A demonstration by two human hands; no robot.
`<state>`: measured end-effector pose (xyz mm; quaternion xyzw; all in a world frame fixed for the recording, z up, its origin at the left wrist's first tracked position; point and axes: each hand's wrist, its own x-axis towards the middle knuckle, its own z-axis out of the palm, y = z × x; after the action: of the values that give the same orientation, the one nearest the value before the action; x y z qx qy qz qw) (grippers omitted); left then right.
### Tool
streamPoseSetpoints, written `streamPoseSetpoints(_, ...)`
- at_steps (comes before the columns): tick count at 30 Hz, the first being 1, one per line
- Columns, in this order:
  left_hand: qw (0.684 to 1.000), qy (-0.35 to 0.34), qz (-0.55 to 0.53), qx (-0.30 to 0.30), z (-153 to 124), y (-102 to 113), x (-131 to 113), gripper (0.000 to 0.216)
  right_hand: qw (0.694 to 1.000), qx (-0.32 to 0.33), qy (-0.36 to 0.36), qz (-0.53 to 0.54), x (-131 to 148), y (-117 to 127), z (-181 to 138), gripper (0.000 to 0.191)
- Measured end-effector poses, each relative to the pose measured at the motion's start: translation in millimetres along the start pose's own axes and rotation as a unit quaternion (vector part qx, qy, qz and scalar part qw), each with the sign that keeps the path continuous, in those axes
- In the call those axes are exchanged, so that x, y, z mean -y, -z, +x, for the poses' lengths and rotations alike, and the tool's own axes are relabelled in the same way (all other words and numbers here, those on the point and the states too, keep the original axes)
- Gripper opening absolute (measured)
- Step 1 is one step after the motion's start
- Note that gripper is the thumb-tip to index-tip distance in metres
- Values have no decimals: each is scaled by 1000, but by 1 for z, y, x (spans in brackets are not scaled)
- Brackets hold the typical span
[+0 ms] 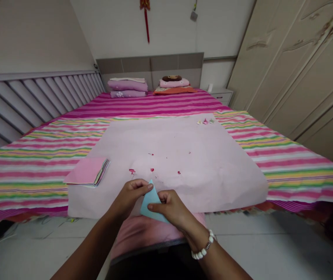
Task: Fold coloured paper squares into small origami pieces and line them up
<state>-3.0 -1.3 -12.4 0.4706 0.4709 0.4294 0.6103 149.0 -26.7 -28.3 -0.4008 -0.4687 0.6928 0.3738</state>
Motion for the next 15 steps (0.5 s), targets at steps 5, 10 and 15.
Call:
streamPoseSetpoints(5,999,5,-43,-28,4,-16,-1,32,1000,3,6,23,-5,-1,1,17)
streamPoseSetpoints(10,994,-42,-42,-93,11,-14,3,31,1000,-6,-2,27,-7,-2,2,19)
streamPoseSetpoints(15,993,-73,70,-59,7,-4,4,32,996,-42,12,72,-6,1,4,21)
